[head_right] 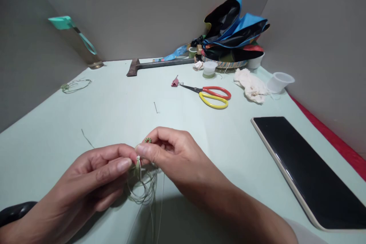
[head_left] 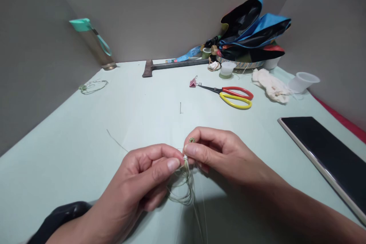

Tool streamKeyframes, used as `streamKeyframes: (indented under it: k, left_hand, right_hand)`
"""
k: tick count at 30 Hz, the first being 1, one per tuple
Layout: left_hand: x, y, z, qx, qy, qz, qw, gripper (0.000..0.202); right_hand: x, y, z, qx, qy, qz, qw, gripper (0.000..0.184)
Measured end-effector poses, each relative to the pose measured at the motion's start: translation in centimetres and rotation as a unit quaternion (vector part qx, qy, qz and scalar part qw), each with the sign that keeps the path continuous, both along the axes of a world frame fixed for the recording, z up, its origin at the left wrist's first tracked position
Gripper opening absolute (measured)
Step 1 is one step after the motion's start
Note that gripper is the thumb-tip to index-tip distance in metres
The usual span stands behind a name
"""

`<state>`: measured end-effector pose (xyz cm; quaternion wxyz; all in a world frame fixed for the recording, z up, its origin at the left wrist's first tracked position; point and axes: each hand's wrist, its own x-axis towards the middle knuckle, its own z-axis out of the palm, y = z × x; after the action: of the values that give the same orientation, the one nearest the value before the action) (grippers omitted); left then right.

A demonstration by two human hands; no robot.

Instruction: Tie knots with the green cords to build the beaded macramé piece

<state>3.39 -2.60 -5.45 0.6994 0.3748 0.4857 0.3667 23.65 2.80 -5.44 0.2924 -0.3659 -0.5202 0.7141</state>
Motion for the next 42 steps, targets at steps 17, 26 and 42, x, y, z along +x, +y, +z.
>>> streamKeyframes:
  k: [17,26,42]
  left_hand:
    - [0.4,-0.3,0.0,0.003,-0.010,0.095,0.995,0.040]
    - [0.6,-0.1,0.7,-0.054,-0.067,0.095,0.992,0.029]
    - [0.3,-0.5,-0.2,-0.017,0.016,0.003,1.000,0.032]
  right_hand:
    - [-0.6,-1.8,-0.1,-0.013,-0.099,0.042,0.994,0.025]
    - [-0.9,-2.5,-1.0,0.067,-0.086,0.059,0.992,0.032]
    - [0.1,-0.2,0.1,-0.020,0.047,0.031,0.998,0.034]
